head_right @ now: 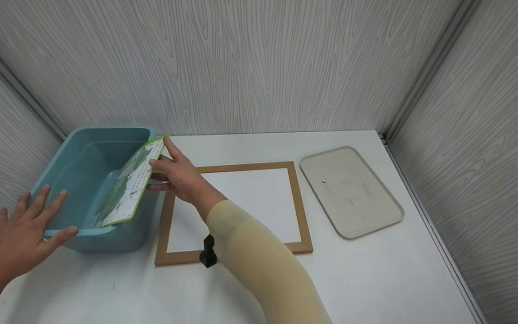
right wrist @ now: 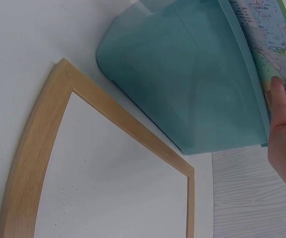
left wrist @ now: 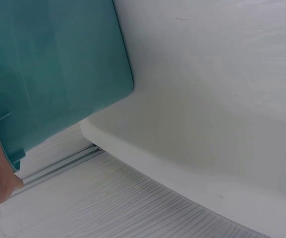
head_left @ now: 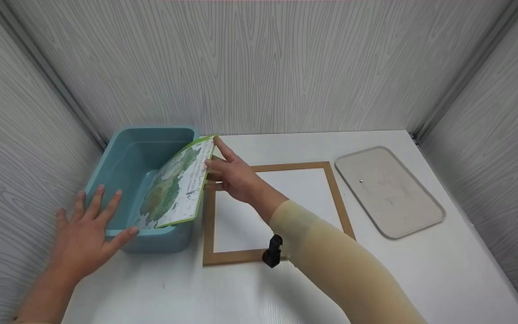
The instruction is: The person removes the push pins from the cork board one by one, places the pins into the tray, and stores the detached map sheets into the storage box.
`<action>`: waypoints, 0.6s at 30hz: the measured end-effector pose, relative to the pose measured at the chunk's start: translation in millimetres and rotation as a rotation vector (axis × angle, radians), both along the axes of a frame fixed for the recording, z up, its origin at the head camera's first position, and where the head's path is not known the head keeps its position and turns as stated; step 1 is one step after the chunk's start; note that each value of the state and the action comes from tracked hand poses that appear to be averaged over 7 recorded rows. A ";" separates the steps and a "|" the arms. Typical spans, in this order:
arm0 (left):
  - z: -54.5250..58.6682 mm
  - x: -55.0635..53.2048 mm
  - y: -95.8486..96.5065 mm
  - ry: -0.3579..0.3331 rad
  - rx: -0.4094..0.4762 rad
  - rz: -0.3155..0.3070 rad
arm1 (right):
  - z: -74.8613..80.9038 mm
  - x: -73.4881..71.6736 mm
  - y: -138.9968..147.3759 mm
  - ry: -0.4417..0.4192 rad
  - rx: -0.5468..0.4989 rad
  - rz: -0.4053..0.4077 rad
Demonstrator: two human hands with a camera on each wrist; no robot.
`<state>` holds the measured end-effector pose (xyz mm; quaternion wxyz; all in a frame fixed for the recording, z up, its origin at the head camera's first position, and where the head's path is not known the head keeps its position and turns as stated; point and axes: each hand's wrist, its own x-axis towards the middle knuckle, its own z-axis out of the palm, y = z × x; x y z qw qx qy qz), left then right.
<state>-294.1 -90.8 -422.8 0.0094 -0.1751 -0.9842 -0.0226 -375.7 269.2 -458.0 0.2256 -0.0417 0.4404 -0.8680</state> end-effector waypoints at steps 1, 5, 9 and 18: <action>-0.2 -0.2 0.0 0.000 0.002 0.001 | 0.1 -0.1 0.0 0.001 -0.002 0.001; -0.9 -1.1 -0.6 -0.008 0.004 0.007 | 0.5 0.2 0.4 0.006 -0.018 0.002; -0.9 -1.7 -1.9 -0.025 0.006 0.014 | -1.2 -0.2 1.3 0.014 -0.028 -0.001; -0.5 -3.5 -2.4 -0.030 0.002 0.019 | -6.6 -1.8 12.1 -0.001 -0.025 -0.021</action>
